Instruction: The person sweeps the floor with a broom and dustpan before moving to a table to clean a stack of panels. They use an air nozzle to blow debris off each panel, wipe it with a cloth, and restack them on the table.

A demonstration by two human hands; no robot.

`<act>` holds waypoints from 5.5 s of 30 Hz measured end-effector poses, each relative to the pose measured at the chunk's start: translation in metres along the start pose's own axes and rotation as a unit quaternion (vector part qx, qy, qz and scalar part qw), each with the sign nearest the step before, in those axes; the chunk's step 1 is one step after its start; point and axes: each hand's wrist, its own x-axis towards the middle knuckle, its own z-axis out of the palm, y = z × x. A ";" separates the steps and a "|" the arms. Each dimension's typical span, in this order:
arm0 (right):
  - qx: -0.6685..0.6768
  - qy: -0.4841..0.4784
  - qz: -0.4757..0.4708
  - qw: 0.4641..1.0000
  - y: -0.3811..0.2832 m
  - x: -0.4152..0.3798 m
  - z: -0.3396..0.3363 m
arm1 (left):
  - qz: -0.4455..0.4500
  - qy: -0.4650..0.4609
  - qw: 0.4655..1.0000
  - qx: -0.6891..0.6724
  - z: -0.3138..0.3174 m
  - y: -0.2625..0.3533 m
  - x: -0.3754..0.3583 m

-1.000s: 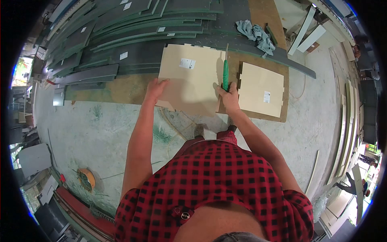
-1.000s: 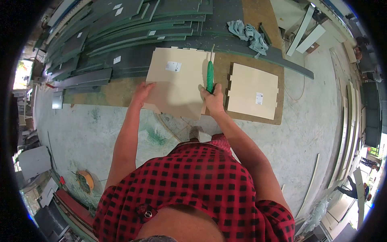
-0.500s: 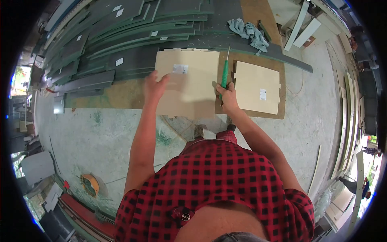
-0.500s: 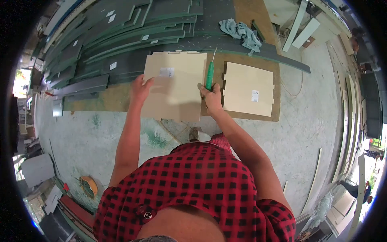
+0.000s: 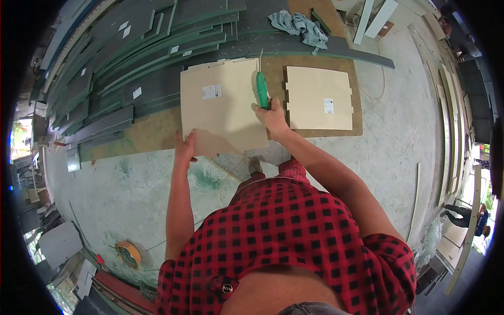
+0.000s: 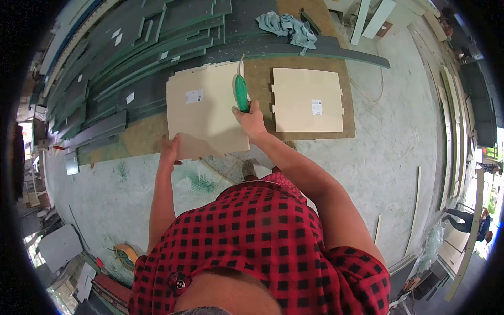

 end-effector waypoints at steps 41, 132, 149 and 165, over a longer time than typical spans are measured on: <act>-0.274 0.083 -0.176 0.942 -0.069 0.069 -0.337 | -0.070 -0.474 0.831 -0.282 0.285 0.104 -0.112; -0.309 0.093 -0.051 0.945 0.003 -0.005 -0.199 | 0.122 -0.246 0.944 -0.182 0.284 0.021 -0.052; -0.154 0.257 -0.059 0.952 0.038 -0.014 -0.254 | 0.112 -0.346 0.893 -0.266 0.187 0.046 -0.078; -0.101 0.276 -0.002 0.956 0.034 -0.028 -0.265 | 0.320 -0.010 0.947 0.015 0.098 0.048 -0.041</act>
